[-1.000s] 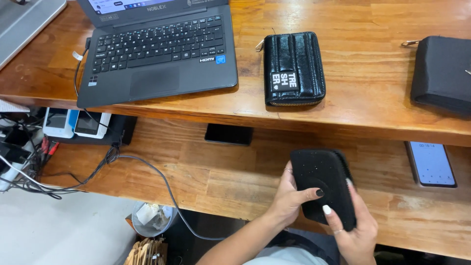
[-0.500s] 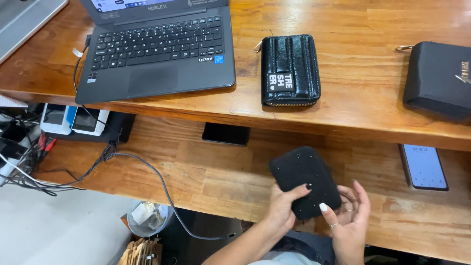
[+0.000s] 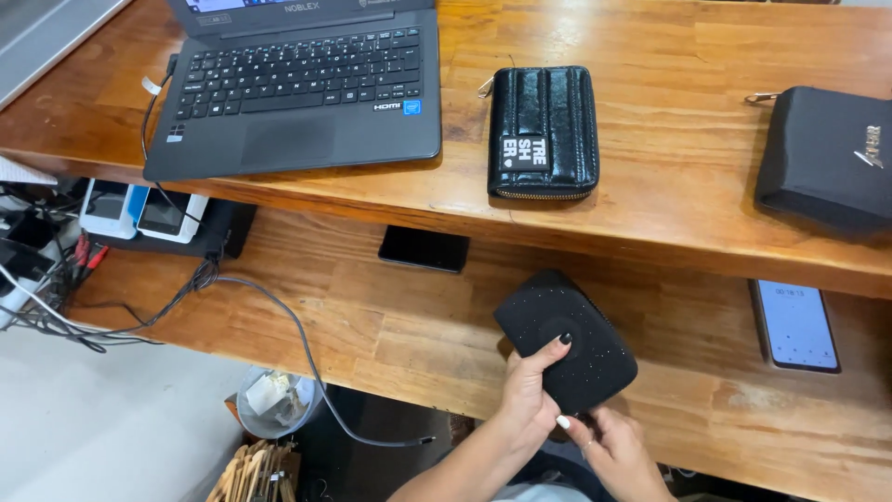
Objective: The person is unzipping various black wallets, inserting small white cards into them, zipping them back up, and arranging them on a wooden desk.
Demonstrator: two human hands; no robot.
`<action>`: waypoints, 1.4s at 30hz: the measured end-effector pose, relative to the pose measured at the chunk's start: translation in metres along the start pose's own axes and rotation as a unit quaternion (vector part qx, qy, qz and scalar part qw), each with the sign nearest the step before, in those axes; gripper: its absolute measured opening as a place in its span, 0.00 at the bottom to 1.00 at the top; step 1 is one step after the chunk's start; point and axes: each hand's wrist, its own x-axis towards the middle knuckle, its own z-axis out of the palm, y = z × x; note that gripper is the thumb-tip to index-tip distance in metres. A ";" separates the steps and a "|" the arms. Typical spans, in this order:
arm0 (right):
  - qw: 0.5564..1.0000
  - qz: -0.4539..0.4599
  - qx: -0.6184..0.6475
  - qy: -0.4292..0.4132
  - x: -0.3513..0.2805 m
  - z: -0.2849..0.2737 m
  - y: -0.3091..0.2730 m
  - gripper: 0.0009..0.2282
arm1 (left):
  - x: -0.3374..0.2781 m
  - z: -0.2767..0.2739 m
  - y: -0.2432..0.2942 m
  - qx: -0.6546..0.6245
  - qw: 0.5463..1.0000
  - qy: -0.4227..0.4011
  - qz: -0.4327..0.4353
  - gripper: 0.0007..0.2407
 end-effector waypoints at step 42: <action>0.928 -0.366 0.064 -0.010 0.057 -0.122 -0.080 0.14 | 0.019 -0.030 0.009 0.602 0.665 -0.441 -0.040 0.20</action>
